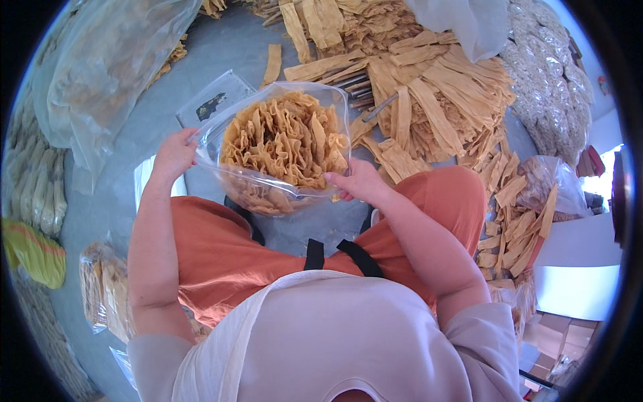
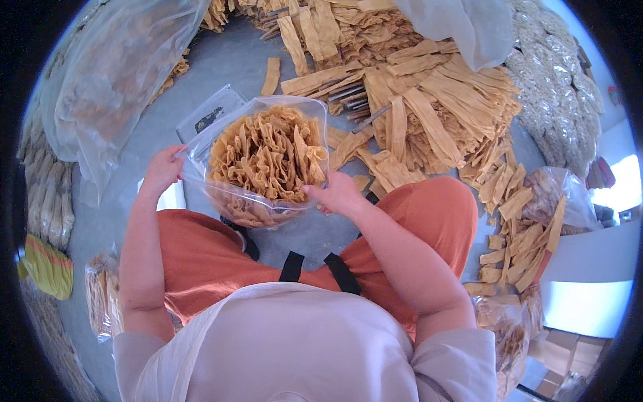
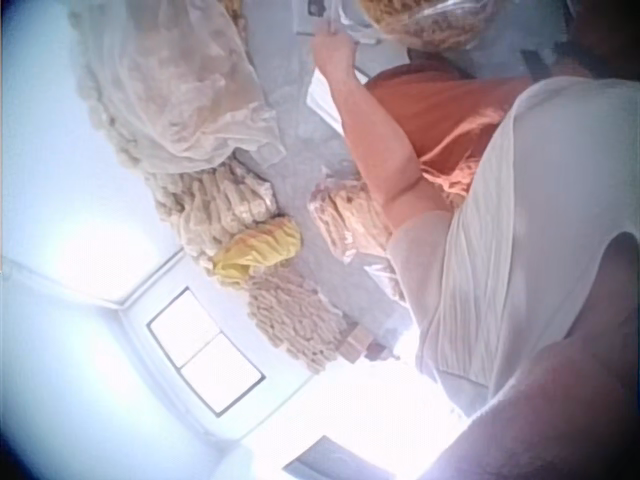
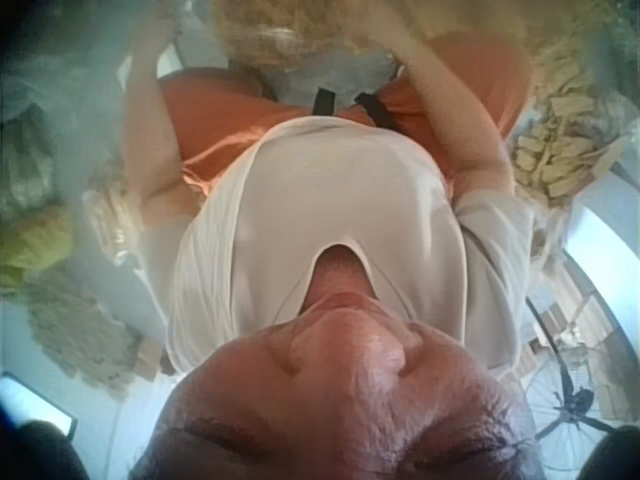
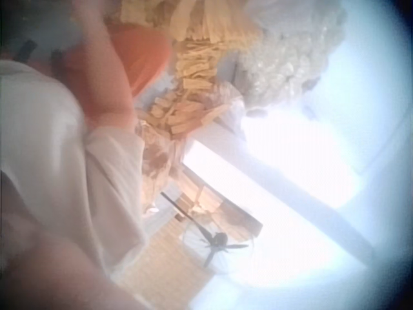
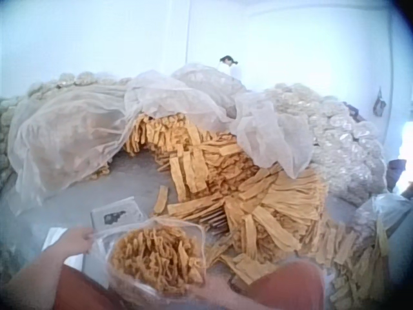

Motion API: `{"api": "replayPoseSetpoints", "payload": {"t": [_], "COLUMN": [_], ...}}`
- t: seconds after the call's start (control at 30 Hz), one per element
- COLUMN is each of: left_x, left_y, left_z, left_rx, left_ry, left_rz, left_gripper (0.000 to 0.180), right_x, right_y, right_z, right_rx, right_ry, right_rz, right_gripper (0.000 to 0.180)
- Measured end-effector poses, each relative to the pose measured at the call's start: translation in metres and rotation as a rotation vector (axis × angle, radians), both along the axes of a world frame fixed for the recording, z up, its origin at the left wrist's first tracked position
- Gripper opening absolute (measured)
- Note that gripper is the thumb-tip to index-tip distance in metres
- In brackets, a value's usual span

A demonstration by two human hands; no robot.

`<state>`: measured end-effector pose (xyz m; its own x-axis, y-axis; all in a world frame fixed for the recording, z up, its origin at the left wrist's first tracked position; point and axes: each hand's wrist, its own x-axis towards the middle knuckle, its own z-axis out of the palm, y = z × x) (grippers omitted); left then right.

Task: The person sorts and packs dried tofu skin strips into plastic bags, arranging them neatly and sealing the bags by hand while sitting on the floor.

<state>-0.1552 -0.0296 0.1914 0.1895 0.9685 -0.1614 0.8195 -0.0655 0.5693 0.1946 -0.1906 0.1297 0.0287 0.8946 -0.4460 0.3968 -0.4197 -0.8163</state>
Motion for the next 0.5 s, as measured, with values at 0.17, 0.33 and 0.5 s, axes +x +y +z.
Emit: {"api": "replayPoseSetpoints", "payload": {"t": [0.17,0.33,0.5], "left_x": [0.003,0.034,0.018], "left_y": [0.004,-0.004,-0.037], "left_z": [0.006,0.018,0.066], "left_rx": [0.025,0.174,0.257], "left_ry": [-0.035,-0.424,-0.668], "left_rz": [0.043,0.067,0.107], "left_gripper": [0.024,0.027,0.030], "right_x": [-0.004,-0.015,-0.036], "right_y": [-0.003,0.029,0.032], "right_z": [0.008,0.052,0.154], "right_rx": [0.159,0.630,0.749], "right_ry": [0.247,0.142,0.368], "right_rz": [-0.149,-0.099,0.215], "right_gripper": [0.035,0.040,0.043]}}
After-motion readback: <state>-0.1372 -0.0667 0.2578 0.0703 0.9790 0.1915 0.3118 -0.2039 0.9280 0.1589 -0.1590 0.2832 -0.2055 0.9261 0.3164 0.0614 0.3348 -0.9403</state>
